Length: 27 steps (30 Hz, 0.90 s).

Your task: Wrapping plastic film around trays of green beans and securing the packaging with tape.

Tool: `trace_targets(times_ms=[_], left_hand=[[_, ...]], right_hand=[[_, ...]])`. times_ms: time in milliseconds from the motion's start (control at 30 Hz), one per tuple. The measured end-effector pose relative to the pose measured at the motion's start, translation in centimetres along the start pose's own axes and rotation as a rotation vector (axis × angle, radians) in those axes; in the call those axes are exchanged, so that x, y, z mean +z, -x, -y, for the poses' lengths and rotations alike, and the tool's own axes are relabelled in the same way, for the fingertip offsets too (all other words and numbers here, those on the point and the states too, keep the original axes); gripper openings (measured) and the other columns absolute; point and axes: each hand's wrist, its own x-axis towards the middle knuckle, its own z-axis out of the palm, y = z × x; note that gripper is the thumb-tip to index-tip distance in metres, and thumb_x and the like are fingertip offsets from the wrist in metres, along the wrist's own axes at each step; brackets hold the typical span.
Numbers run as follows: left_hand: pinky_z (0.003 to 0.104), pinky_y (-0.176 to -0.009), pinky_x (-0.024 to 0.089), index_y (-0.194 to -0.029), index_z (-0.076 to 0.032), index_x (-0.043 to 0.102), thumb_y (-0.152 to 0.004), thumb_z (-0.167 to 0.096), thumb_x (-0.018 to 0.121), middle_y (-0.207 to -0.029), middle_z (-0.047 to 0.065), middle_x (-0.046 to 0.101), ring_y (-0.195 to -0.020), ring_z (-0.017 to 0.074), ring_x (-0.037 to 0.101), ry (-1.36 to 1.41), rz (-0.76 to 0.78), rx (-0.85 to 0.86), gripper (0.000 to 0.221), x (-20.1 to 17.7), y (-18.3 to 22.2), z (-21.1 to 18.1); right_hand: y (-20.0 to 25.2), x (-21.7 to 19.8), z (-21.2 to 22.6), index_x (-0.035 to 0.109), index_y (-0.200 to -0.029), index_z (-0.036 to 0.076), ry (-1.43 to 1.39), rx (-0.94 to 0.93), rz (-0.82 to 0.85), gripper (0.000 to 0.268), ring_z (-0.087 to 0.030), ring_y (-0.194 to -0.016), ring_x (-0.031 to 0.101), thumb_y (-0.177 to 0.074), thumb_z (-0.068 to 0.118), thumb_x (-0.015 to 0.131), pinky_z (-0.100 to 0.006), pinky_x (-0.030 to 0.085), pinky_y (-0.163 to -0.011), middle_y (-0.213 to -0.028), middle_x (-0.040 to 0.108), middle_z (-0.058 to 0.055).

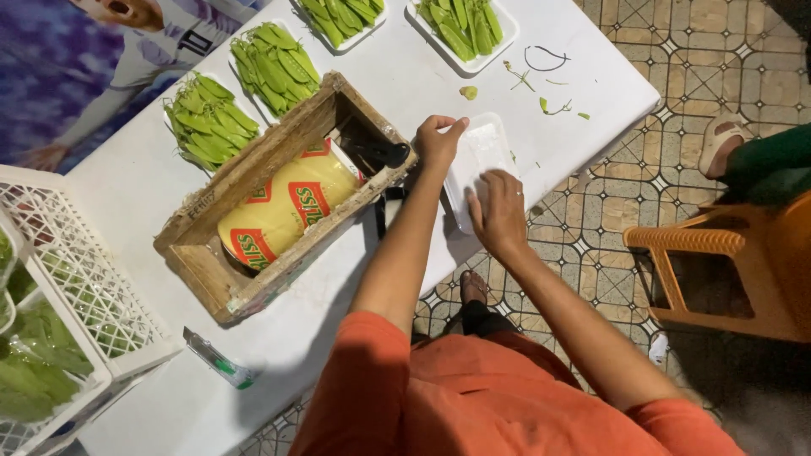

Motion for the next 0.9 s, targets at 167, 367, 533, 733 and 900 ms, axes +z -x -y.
trace_targets(times_ms=[167,367,533,733,900], left_hand=[[0.037,-0.076,0.061,-0.095,-0.021,0.075,-0.073,-0.048,0.086,-0.106,0.002,0.075,-0.088,0.0228,0.076,-0.008,-0.009,-0.027,0.036,0.0,0.2,-0.2],[0.04,-0.077,0.06,-0.094,-0.016,0.079,-0.072,-0.039,0.088,-0.105,0.006,0.076,-0.093,0.0282,0.076,0.023,-0.046,-0.02,0.033,0.1,0.0,0.1],[0.039,-0.074,0.06,-0.093,-0.013,0.079,-0.072,-0.034,0.088,-0.102,0.007,0.077,-0.087,0.0268,0.075,0.055,-0.054,-0.016,0.031,-0.4,0.8,-0.9],[0.04,-0.073,0.06,-0.095,-0.014,0.079,-0.073,-0.035,0.088,-0.101,0.006,0.076,-0.087,0.0266,0.075,0.038,-0.041,-0.027,0.032,-0.3,0.8,-0.8],[0.04,-0.076,0.061,-0.096,-0.017,0.078,-0.077,-0.041,0.084,-0.103,0.004,0.076,-0.09,0.0257,0.076,-0.001,-0.037,-0.033,0.031,-0.8,1.7,-1.4]], right_hand=[[-4.8,-0.7,2.2,0.018,-0.163,0.0,0.258,0.007,0.478,0.084,-0.043,-0.155,-0.003,-0.106,0.059,0.036,-0.068,0.001,-0.12,-0.171,0.006,-0.023],[-0.9,0.1,1.0,0.009,-0.164,0.007,0.487,-0.036,0.629,0.107,-0.035,-0.159,-0.008,-0.092,0.085,0.019,-0.072,-0.005,-0.12,-0.173,-0.002,-0.016],[5.8,-0.8,0.0,0.013,-0.163,0.004,0.454,-0.118,0.504,0.105,-0.036,-0.16,-0.005,-0.092,0.079,0.026,-0.072,-0.001,-0.12,-0.173,0.003,-0.018],[13.2,-1.3,-2.3,0.025,-0.159,0.002,0.468,-0.191,0.449,0.099,-0.036,-0.159,0.008,-0.091,0.073,0.038,-0.067,0.011,-0.122,-0.172,0.012,-0.02],[10.7,-3.7,-2.2,0.034,-0.153,0.006,-0.267,0.397,0.224,0.059,-0.033,-0.124,0.055,-0.102,0.024,0.059,-0.041,0.058,-0.096,-0.132,0.041,-0.014]])
